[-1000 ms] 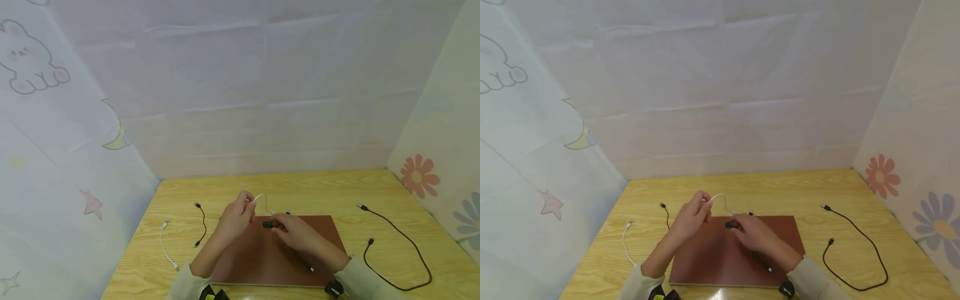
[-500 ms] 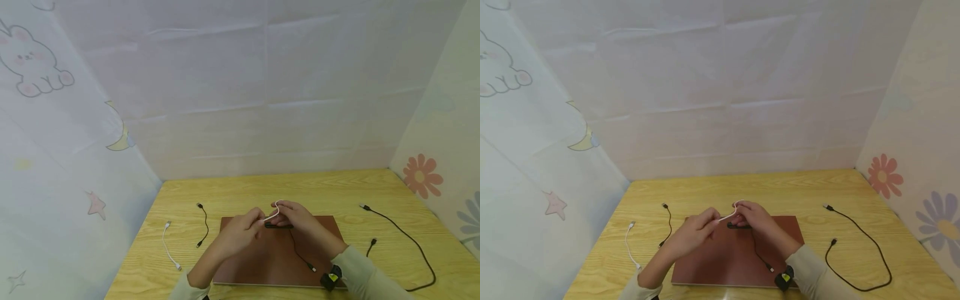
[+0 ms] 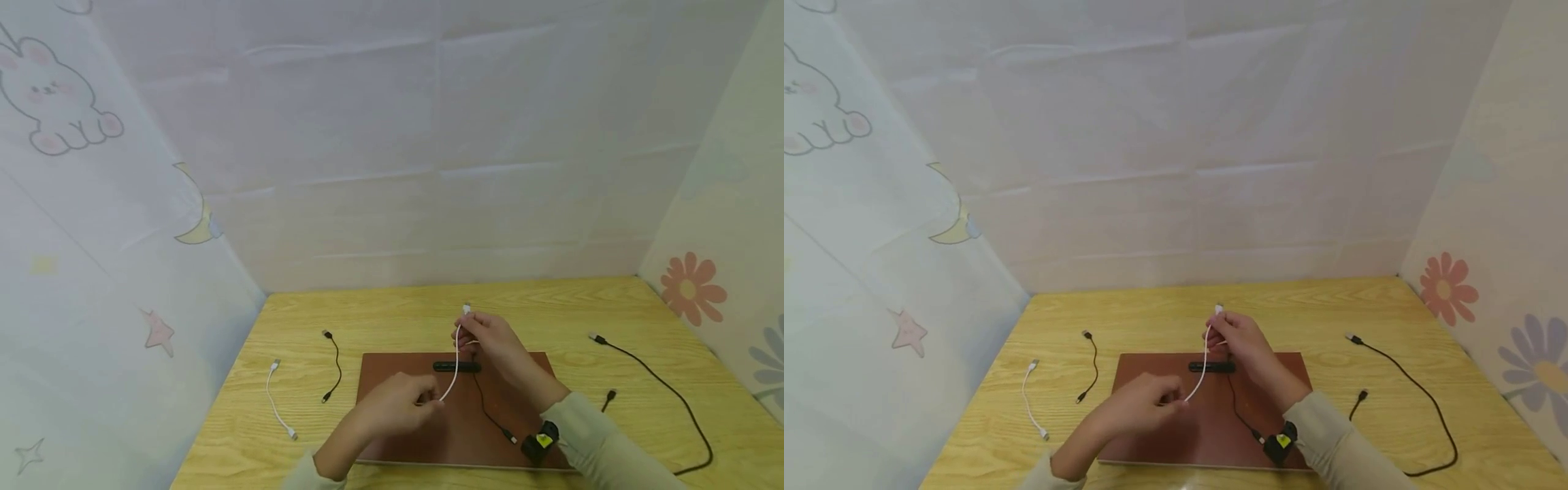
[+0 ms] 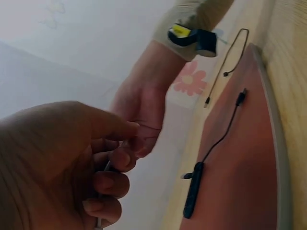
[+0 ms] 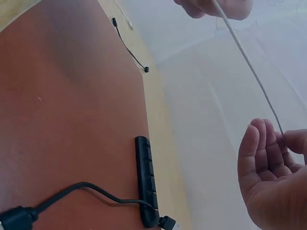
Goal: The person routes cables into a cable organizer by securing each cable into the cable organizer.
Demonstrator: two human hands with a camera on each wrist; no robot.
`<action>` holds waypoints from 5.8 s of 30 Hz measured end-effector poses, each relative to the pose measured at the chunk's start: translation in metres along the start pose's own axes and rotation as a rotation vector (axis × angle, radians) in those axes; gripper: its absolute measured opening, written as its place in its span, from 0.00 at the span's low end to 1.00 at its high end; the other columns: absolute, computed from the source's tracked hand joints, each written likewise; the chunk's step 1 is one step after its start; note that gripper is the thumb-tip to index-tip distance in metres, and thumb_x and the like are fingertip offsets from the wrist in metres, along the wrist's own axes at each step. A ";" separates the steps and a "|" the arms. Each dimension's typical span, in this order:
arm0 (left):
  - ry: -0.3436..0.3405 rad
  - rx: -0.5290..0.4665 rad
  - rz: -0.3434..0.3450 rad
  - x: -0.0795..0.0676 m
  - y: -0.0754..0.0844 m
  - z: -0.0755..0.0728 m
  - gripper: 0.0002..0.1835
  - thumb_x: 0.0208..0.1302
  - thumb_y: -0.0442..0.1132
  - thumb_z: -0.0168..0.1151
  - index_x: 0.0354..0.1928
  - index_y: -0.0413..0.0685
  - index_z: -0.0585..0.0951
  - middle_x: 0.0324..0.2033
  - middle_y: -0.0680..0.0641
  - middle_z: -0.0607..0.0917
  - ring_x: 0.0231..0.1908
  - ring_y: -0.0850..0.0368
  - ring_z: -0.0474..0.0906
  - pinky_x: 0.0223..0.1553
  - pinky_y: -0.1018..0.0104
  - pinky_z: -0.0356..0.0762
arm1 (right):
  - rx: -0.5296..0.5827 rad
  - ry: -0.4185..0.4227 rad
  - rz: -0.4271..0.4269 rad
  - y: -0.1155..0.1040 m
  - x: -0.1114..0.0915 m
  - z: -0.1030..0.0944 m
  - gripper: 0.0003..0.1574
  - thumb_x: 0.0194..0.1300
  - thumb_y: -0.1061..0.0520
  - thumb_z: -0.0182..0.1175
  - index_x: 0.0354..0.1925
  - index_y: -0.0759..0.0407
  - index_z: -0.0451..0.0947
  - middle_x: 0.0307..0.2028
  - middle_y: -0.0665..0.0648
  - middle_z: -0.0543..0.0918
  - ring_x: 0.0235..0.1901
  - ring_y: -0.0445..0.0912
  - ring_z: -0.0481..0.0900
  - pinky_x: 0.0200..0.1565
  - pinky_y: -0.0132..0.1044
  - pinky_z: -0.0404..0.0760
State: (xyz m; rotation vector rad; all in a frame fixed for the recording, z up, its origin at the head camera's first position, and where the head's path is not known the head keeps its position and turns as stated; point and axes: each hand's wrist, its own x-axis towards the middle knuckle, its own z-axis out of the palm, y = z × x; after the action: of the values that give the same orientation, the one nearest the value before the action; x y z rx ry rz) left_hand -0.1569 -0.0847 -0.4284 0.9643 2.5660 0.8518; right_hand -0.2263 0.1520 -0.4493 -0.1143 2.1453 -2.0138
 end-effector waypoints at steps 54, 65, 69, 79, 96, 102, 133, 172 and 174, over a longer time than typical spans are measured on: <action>-0.293 0.324 0.141 0.028 -0.010 0.070 0.09 0.76 0.44 0.57 0.51 0.64 0.84 0.38 0.66 0.86 0.32 0.76 0.77 0.35 0.80 0.74 | -0.793 -0.034 -0.041 0.049 0.030 -0.011 0.08 0.71 0.56 0.63 0.34 0.56 0.82 0.24 0.50 0.80 0.23 0.44 0.74 0.27 0.38 0.73; -0.357 0.262 0.139 0.033 -0.011 0.072 0.12 0.78 0.46 0.54 0.54 0.63 0.84 0.42 0.66 0.86 0.33 0.77 0.78 0.37 0.81 0.74 | -0.852 -0.036 -0.052 0.055 0.029 -0.010 0.08 0.70 0.56 0.65 0.32 0.55 0.82 0.25 0.48 0.82 0.25 0.43 0.74 0.29 0.38 0.72; -0.361 0.268 0.144 0.035 -0.009 0.071 0.12 0.78 0.47 0.54 0.54 0.62 0.84 0.41 0.65 0.87 0.34 0.77 0.78 0.37 0.81 0.74 | -0.906 -0.038 -0.085 0.055 0.029 -0.008 0.06 0.69 0.56 0.65 0.33 0.55 0.83 0.28 0.49 0.84 0.27 0.43 0.76 0.30 0.39 0.75; -0.368 0.301 0.151 0.037 -0.009 0.071 0.11 0.77 0.46 0.55 0.52 0.61 0.85 0.41 0.64 0.87 0.35 0.76 0.79 0.39 0.81 0.74 | -0.985 -0.032 -0.142 0.054 0.030 -0.002 0.05 0.68 0.56 0.66 0.34 0.56 0.83 0.30 0.52 0.84 0.28 0.43 0.76 0.31 0.40 0.76; -0.385 0.292 0.187 0.046 -0.009 0.075 0.09 0.77 0.46 0.56 0.48 0.58 0.84 0.36 0.63 0.86 0.31 0.74 0.77 0.36 0.81 0.72 | -1.059 -0.066 -0.127 0.057 0.031 0.002 0.07 0.70 0.58 0.64 0.32 0.55 0.81 0.25 0.50 0.80 0.23 0.43 0.73 0.25 0.37 0.71; -0.301 0.351 0.186 0.042 -0.007 0.084 0.09 0.77 0.46 0.55 0.48 0.62 0.84 0.34 0.65 0.86 0.29 0.77 0.76 0.35 0.83 0.72 | -1.090 -0.033 -0.165 0.058 0.032 0.004 0.08 0.68 0.58 0.66 0.30 0.56 0.82 0.23 0.50 0.80 0.21 0.42 0.72 0.23 0.36 0.72; -0.198 0.512 0.119 0.025 0.005 0.081 0.16 0.73 0.54 0.60 0.27 0.59 0.74 0.19 0.61 0.73 0.21 0.70 0.70 0.24 0.74 0.68 | -1.120 0.001 -0.133 0.052 0.028 -0.001 0.23 0.74 0.55 0.60 0.20 0.53 0.70 0.16 0.52 0.69 0.16 0.44 0.65 0.21 0.35 0.65; 0.059 0.356 -0.079 0.013 -0.051 0.027 0.06 0.71 0.49 0.64 0.42 0.59 0.82 0.33 0.62 0.81 0.35 0.68 0.76 0.34 0.71 0.76 | -1.147 0.027 -0.204 0.047 -0.016 -0.016 0.04 0.67 0.55 0.67 0.35 0.52 0.82 0.32 0.50 0.81 0.28 0.42 0.75 0.29 0.40 0.76; 0.103 0.362 -0.091 0.011 -0.056 0.021 0.08 0.71 0.49 0.64 0.46 0.57 0.83 0.37 0.61 0.83 0.39 0.66 0.78 0.38 0.69 0.78 | -1.150 0.031 -0.209 0.047 -0.022 -0.019 0.04 0.67 0.56 0.67 0.39 0.54 0.83 0.35 0.52 0.82 0.31 0.44 0.77 0.32 0.43 0.78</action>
State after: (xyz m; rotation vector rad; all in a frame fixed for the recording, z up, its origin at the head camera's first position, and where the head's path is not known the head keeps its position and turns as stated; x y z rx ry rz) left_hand -0.1845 -0.1025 -0.4795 0.9063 2.8917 0.4291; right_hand -0.2051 0.1784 -0.4929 -0.4680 3.0853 -0.5851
